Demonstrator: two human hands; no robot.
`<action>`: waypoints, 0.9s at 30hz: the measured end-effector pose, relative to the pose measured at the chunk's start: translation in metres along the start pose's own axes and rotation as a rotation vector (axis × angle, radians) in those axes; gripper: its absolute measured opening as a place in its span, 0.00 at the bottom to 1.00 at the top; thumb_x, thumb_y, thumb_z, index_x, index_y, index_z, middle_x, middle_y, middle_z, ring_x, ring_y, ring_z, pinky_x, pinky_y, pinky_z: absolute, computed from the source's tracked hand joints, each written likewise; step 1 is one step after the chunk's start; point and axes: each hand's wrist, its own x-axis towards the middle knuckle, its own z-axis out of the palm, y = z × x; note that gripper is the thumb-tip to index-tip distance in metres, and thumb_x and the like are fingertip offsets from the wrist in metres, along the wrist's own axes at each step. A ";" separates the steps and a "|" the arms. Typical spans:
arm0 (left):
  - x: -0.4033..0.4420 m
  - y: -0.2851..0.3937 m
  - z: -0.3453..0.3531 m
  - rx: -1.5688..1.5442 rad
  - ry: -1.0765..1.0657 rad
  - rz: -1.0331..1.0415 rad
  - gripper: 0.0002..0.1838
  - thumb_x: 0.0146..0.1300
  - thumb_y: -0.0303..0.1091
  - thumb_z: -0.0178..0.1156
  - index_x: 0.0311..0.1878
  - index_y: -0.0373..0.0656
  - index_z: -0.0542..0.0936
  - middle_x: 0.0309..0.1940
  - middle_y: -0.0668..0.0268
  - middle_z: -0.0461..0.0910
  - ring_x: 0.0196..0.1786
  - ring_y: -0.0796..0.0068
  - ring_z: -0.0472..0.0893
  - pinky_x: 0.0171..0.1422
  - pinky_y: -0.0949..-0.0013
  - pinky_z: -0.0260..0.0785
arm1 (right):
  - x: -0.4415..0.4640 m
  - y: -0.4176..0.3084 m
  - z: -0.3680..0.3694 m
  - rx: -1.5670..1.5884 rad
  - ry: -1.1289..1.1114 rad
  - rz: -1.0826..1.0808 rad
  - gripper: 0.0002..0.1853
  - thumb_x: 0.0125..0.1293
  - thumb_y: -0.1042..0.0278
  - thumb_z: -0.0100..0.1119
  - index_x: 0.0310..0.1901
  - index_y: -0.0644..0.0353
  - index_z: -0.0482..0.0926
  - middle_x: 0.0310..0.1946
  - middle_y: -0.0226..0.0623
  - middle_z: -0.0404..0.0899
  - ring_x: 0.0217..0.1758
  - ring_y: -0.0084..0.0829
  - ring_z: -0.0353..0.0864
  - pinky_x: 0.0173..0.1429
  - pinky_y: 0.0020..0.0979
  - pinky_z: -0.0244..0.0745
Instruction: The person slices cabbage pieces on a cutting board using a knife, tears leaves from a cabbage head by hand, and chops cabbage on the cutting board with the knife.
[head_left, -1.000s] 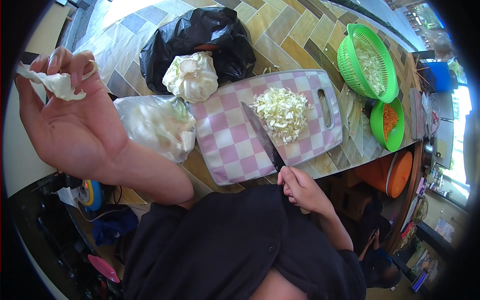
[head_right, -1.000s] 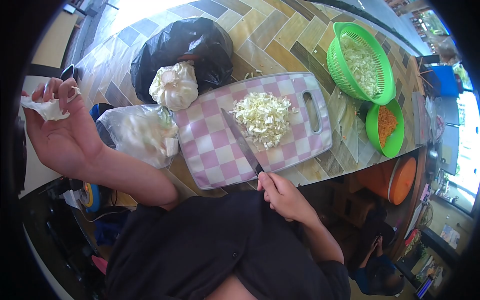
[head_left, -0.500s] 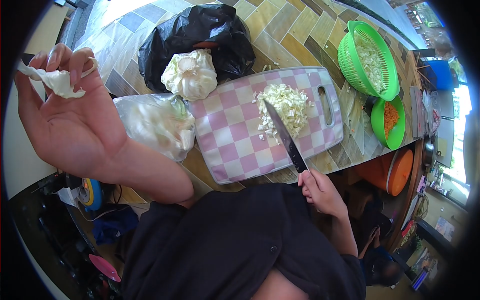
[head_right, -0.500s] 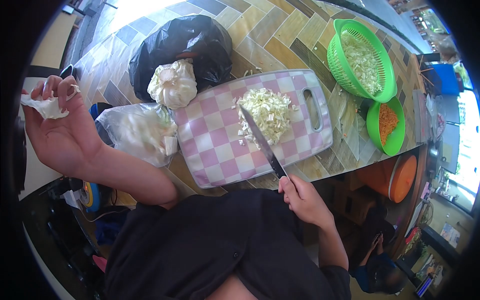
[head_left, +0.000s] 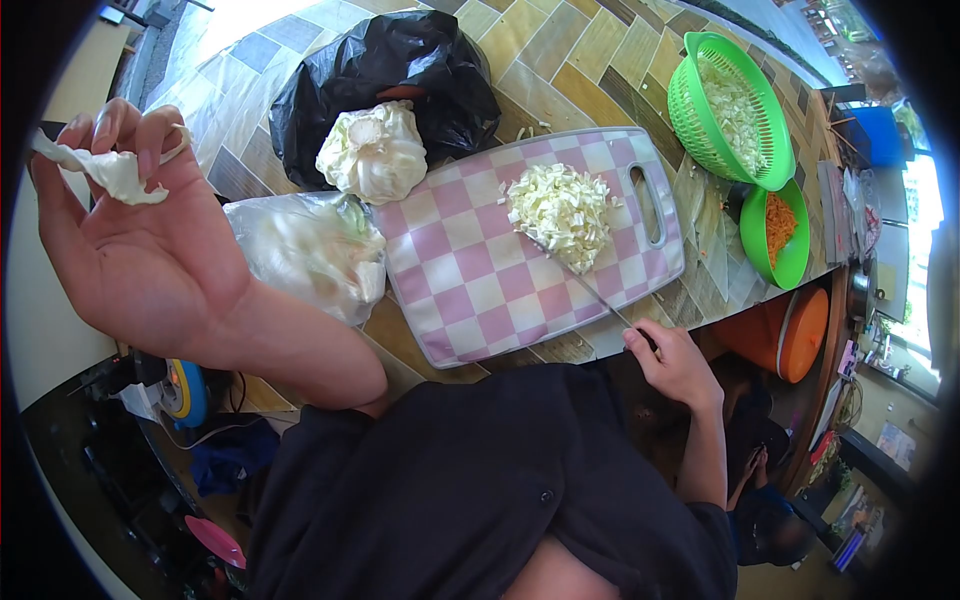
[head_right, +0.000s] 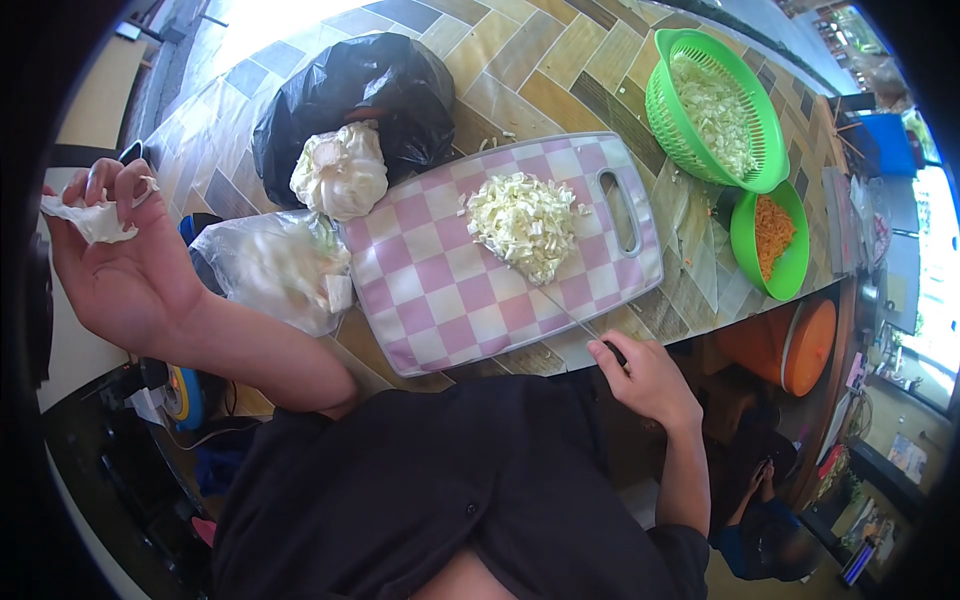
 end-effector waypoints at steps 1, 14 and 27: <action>0.000 0.000 0.000 0.003 0.005 -0.001 0.11 0.79 0.30 0.54 0.57 0.33 0.75 0.43 0.60 0.69 0.46 0.68 0.66 0.48 0.60 0.61 | -0.001 -0.001 -0.003 0.006 0.019 0.012 0.19 0.80 0.54 0.58 0.46 0.66 0.82 0.26 0.57 0.79 0.25 0.48 0.81 0.35 0.43 0.71; -0.002 -0.001 0.000 0.025 0.048 -0.005 0.12 0.79 0.35 0.58 0.50 0.34 0.80 0.47 0.62 0.77 0.46 0.72 0.70 0.48 0.63 0.61 | -0.004 0.003 0.006 0.458 -0.181 0.047 0.21 0.85 0.51 0.51 0.43 0.64 0.80 0.24 0.33 0.75 0.29 0.26 0.75 0.37 0.32 0.72; -0.001 -0.002 0.001 0.013 0.071 -0.011 0.14 0.79 0.38 0.57 0.50 0.33 0.81 0.47 0.61 0.77 0.45 0.72 0.69 0.48 0.63 0.60 | -0.008 -0.029 0.028 0.231 -0.006 0.070 0.23 0.85 0.50 0.49 0.45 0.67 0.79 0.26 0.47 0.80 0.29 0.38 0.81 0.41 0.39 0.75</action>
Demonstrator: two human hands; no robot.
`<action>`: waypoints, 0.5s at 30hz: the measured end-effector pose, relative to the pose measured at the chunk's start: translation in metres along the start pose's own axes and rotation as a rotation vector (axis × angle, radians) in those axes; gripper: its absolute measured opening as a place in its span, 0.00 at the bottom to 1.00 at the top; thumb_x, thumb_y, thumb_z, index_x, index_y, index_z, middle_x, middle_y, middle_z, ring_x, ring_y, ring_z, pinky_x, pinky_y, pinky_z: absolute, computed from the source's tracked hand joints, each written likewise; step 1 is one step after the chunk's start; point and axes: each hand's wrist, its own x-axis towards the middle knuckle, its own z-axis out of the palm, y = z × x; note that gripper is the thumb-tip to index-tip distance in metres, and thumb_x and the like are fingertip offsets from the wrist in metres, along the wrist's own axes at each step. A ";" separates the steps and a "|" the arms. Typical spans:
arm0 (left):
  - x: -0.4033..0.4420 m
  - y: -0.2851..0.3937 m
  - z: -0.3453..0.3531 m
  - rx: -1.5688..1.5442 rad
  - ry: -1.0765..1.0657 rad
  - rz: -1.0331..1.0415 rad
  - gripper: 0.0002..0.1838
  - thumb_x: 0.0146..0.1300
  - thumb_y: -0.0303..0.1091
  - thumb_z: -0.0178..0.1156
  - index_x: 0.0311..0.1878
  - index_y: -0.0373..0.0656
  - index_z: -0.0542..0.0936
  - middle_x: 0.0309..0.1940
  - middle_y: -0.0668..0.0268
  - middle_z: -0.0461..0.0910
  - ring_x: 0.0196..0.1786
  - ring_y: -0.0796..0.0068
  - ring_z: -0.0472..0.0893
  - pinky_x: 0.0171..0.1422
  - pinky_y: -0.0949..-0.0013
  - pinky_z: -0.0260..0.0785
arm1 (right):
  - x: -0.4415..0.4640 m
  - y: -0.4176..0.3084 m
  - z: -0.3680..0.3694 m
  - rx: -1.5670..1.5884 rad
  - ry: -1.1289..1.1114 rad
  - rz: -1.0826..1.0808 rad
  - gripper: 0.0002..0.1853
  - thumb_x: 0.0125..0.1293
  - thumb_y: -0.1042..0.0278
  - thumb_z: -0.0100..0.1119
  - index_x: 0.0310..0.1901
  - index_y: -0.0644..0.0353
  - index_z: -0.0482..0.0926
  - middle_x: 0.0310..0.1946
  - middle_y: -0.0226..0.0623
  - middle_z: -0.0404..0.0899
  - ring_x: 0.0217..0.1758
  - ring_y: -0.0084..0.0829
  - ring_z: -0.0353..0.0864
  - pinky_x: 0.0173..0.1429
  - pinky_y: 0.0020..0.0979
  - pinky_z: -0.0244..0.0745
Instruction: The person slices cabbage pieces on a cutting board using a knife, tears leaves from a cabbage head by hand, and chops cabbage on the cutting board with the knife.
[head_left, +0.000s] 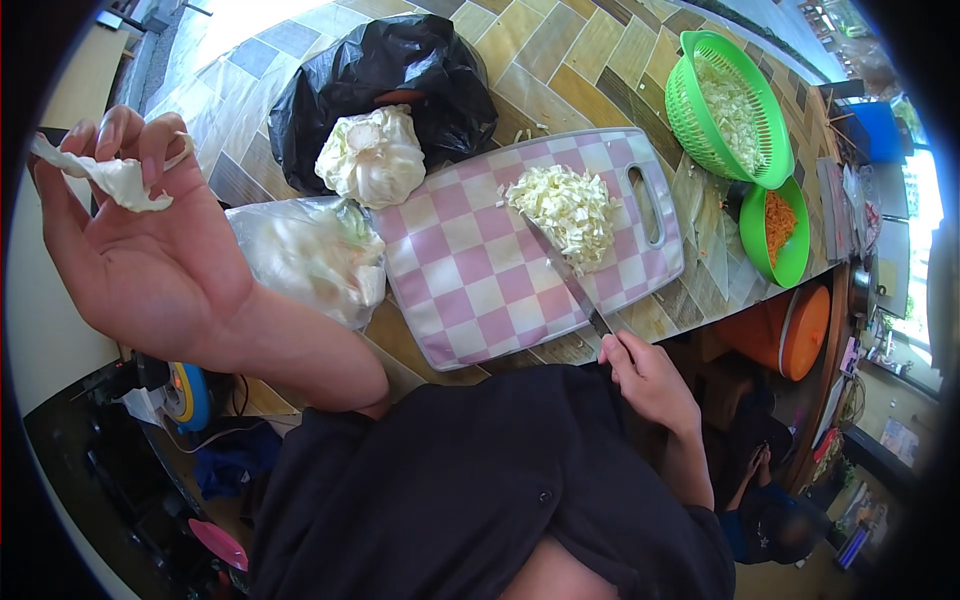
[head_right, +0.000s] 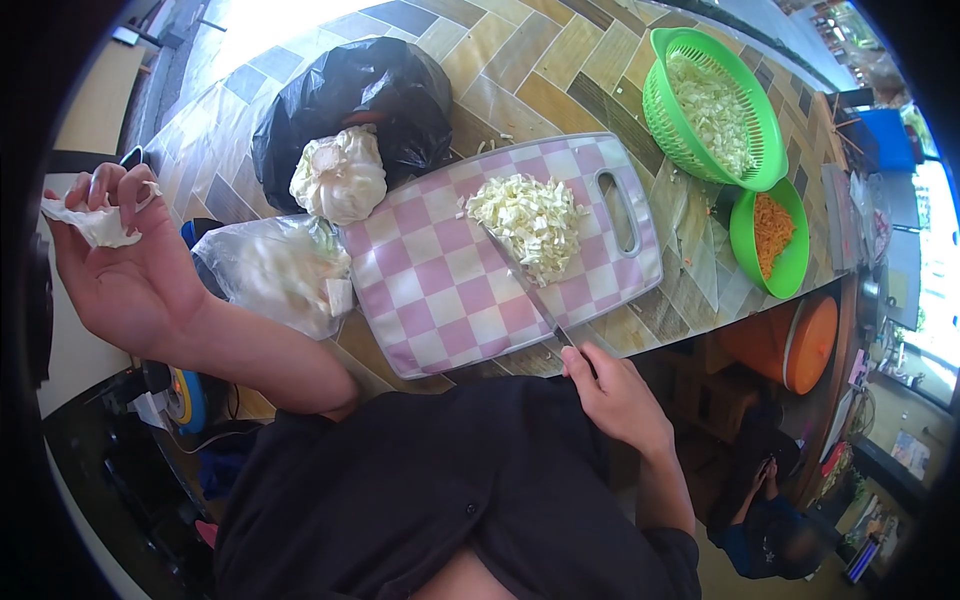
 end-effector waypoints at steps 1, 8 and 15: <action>0.000 0.000 0.000 0.013 0.011 0.009 0.14 0.79 0.38 0.58 0.50 0.33 0.81 0.46 0.61 0.77 0.45 0.72 0.69 0.48 0.63 0.60 | -0.005 -0.008 -0.001 -0.031 0.000 0.003 0.23 0.85 0.50 0.49 0.46 0.67 0.79 0.27 0.48 0.80 0.29 0.39 0.81 0.41 0.39 0.75; 0.000 0.001 0.002 0.012 -0.044 -0.040 0.13 0.79 0.37 0.59 0.52 0.34 0.79 0.45 0.62 0.75 0.44 0.71 0.67 0.46 0.63 0.59 | 0.006 -0.017 0.026 0.336 -0.175 -0.026 0.21 0.86 0.49 0.49 0.49 0.62 0.75 0.28 0.36 0.76 0.25 0.25 0.73 0.32 0.34 0.70; -0.001 0.000 0.006 0.026 0.043 0.021 0.12 0.79 0.36 0.58 0.54 0.37 0.80 0.44 0.61 0.75 0.45 0.72 0.68 0.45 0.65 0.59 | 0.026 -0.028 0.033 0.828 -0.412 0.204 0.18 0.89 0.49 0.42 0.52 0.57 0.71 0.27 0.20 0.62 0.23 0.12 0.60 0.25 0.21 0.59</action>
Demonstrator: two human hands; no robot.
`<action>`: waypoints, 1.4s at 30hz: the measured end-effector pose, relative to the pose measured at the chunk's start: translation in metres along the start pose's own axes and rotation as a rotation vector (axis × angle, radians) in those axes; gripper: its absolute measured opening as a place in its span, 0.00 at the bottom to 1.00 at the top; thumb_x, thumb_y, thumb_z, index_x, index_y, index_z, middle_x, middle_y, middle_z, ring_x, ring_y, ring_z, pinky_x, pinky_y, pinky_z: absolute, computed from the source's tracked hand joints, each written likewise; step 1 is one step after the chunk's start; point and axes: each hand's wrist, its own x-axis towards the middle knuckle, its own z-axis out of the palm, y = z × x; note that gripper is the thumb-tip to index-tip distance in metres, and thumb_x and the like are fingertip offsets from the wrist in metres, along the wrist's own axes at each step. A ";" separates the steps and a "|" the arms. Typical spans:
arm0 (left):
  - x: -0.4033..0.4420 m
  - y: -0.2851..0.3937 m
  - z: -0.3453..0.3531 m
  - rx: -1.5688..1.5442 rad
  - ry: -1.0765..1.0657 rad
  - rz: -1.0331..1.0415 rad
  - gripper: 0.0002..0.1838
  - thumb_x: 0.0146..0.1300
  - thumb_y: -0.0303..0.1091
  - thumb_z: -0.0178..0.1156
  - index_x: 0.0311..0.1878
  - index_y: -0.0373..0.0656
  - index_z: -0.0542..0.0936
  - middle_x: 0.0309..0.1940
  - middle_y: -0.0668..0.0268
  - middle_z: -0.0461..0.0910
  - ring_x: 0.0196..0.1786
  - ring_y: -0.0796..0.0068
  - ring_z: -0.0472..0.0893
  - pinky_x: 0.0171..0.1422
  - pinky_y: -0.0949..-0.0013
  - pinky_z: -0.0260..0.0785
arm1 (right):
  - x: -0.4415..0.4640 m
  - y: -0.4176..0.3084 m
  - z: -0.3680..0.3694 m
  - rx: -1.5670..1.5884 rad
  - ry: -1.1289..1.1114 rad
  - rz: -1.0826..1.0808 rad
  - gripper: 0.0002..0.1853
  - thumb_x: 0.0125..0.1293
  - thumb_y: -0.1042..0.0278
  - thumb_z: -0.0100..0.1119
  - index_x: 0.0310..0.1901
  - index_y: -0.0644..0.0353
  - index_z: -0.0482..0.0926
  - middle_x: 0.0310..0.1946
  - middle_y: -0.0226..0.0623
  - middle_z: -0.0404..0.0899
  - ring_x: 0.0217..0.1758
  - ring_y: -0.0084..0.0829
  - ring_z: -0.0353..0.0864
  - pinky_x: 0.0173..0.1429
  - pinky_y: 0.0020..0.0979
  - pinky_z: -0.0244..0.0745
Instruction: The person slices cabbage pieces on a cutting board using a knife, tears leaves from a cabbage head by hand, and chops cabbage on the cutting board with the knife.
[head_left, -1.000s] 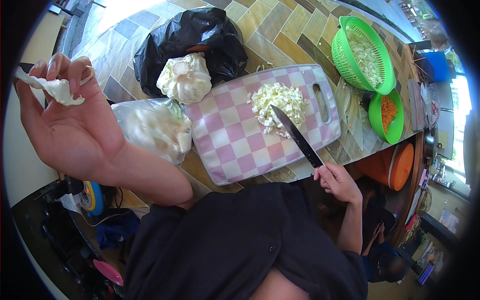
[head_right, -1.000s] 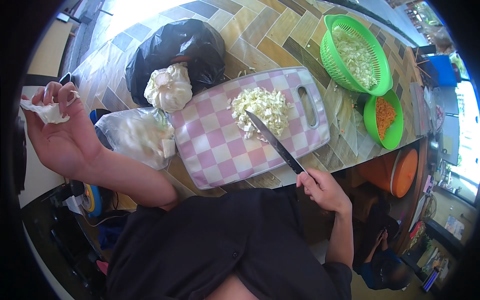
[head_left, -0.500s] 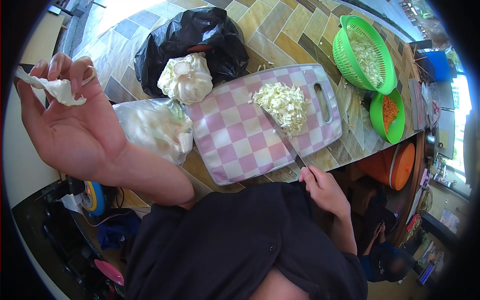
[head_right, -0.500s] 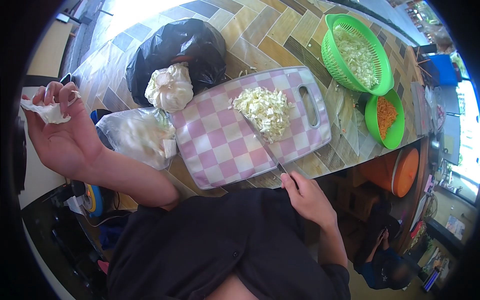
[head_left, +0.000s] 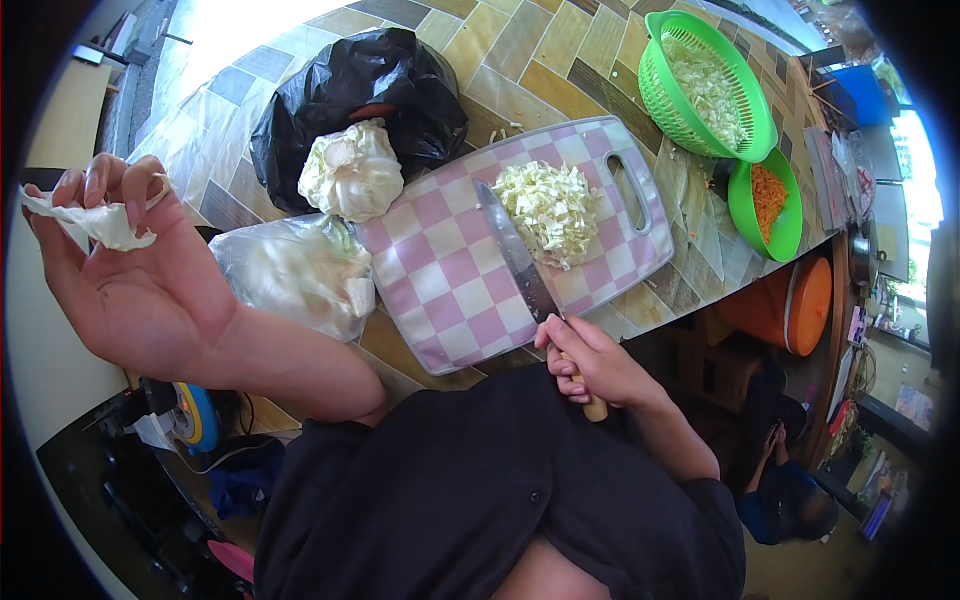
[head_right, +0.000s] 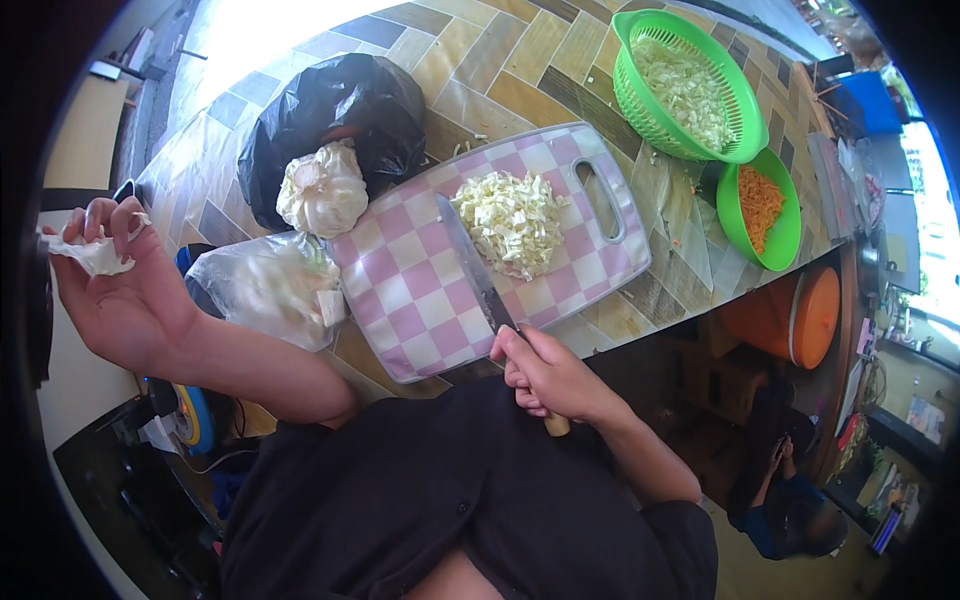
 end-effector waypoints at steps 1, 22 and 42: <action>0.000 0.000 0.000 0.006 0.001 0.002 0.12 0.79 0.36 0.58 0.55 0.37 0.80 0.45 0.62 0.75 0.45 0.72 0.68 0.45 0.65 0.60 | -0.006 0.000 -0.002 0.007 0.020 0.002 0.18 0.89 0.50 0.41 0.52 0.57 0.71 0.27 0.20 0.61 0.23 0.12 0.60 0.26 0.20 0.59; -0.018 -0.031 0.037 0.417 -0.089 0.036 0.27 0.81 0.36 0.59 0.78 0.38 0.68 0.51 0.60 0.78 0.40 0.80 0.74 0.37 0.75 0.65 | -0.032 0.022 -0.023 -0.688 0.559 -0.465 0.20 0.81 0.53 0.59 0.56 0.66 0.76 0.23 0.47 0.79 0.21 0.33 0.79 0.30 0.40 0.69; -0.184 -0.053 -0.011 1.596 -0.549 -0.709 0.32 0.67 0.33 0.74 0.73 0.42 0.76 0.62 0.55 0.80 0.56 0.61 0.83 0.57 0.59 0.77 | -0.078 0.022 -0.047 -0.732 0.228 -0.587 0.25 0.78 0.71 0.57 0.75 0.58 0.72 0.43 0.52 0.85 0.43 0.54 0.87 0.51 0.45 0.81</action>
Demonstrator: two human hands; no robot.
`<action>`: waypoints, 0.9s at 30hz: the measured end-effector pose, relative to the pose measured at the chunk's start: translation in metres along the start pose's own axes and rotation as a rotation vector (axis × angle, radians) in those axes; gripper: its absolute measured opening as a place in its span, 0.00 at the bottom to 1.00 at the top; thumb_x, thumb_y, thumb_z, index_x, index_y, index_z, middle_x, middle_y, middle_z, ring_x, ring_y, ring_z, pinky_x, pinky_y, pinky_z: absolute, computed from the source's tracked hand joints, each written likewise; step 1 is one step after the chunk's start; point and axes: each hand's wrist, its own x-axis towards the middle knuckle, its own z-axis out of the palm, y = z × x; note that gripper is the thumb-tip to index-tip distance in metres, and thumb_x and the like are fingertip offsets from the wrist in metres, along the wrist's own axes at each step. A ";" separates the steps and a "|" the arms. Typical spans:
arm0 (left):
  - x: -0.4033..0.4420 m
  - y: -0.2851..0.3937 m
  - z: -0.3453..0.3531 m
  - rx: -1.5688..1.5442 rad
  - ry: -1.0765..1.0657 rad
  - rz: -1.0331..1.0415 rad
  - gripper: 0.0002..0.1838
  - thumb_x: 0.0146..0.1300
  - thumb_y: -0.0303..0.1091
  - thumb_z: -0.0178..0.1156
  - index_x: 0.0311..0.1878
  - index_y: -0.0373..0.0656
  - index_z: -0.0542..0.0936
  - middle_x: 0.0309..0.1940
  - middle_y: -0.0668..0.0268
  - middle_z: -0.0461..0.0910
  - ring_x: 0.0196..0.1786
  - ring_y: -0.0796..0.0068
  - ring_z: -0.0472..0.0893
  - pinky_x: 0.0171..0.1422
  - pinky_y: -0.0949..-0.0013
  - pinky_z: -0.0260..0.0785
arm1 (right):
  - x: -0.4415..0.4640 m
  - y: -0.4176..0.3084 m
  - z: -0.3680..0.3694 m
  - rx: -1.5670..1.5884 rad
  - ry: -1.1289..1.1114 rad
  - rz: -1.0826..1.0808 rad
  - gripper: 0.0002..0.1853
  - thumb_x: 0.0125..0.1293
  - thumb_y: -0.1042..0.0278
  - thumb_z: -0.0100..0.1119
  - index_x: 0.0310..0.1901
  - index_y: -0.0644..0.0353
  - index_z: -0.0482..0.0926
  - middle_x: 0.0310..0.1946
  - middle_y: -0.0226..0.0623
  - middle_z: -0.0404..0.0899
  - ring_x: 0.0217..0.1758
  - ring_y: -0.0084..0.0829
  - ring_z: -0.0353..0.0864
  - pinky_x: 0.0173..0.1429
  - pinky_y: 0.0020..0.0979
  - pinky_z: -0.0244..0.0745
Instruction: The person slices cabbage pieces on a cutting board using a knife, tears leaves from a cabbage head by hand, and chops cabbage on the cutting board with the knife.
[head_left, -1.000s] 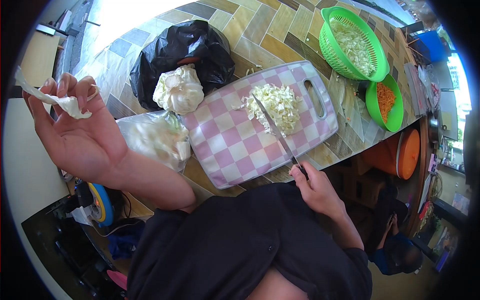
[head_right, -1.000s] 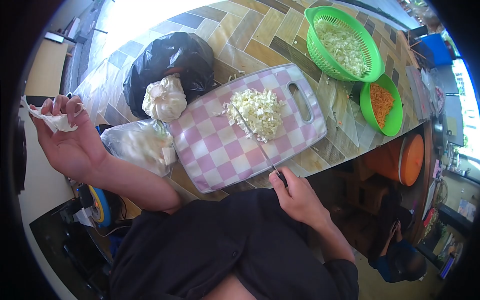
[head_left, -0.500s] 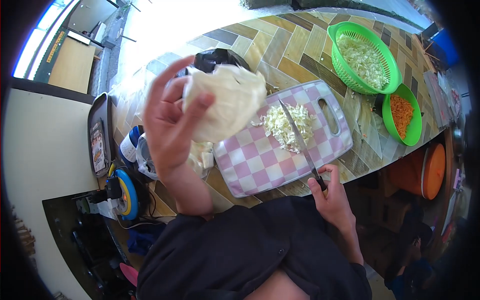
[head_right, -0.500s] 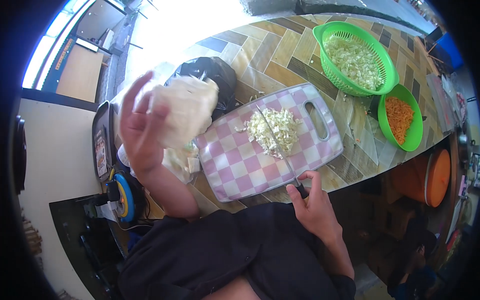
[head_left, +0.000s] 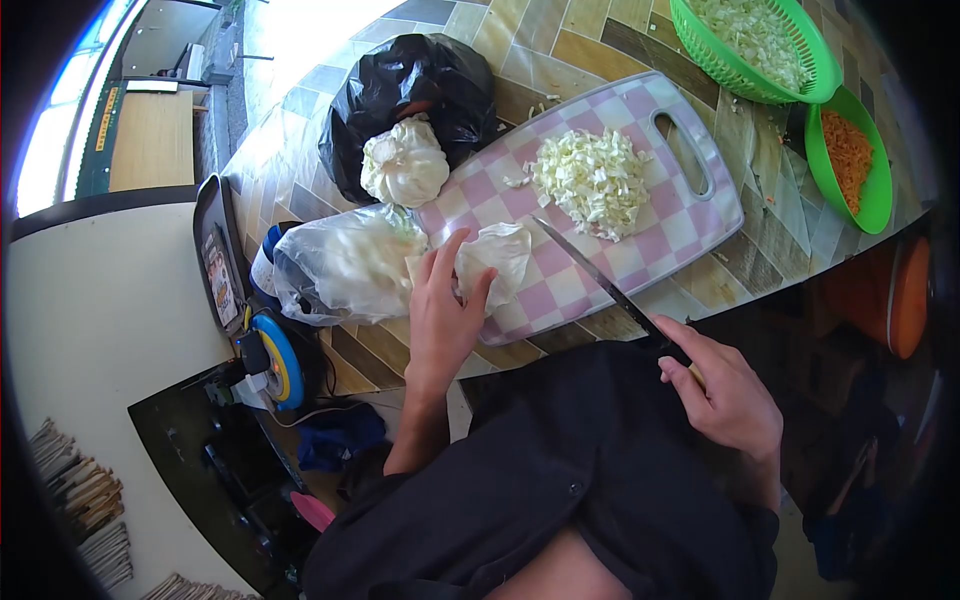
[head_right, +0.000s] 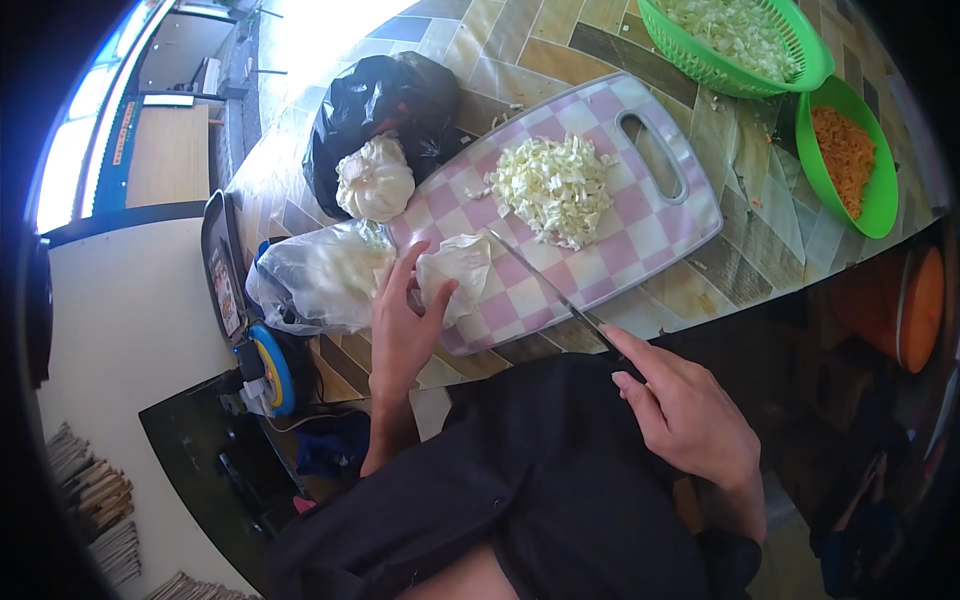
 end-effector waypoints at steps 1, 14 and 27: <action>-0.003 0.003 0.001 0.090 0.026 0.005 0.33 0.68 0.34 0.74 0.74 0.43 0.75 0.62 0.55 0.80 0.61 0.59 0.82 0.62 0.58 0.77 | 0.002 -0.002 0.000 -0.014 -0.025 -0.004 0.26 0.78 0.70 0.58 0.76 0.56 0.72 0.41 0.51 0.85 0.42 0.54 0.86 0.49 0.46 0.81; -0.021 -0.024 0.036 0.197 0.082 0.378 0.26 0.70 0.36 0.70 0.70 0.45 0.81 0.78 0.55 0.71 0.82 0.43 0.64 0.83 0.46 0.57 | 0.024 -0.027 -0.002 -0.532 -0.158 -0.088 0.38 0.74 0.70 0.59 0.83 0.37 0.63 0.28 0.44 0.75 0.25 0.50 0.81 0.33 0.48 0.81; -0.023 -0.029 0.050 -0.028 0.224 0.330 0.25 0.66 0.32 0.74 0.65 0.39 0.83 0.76 0.48 0.71 0.80 0.43 0.68 0.81 0.48 0.63 | 0.053 -0.037 -0.004 -0.667 -0.247 -0.138 0.37 0.73 0.69 0.57 0.83 0.35 0.64 0.30 0.45 0.77 0.26 0.50 0.83 0.34 0.50 0.83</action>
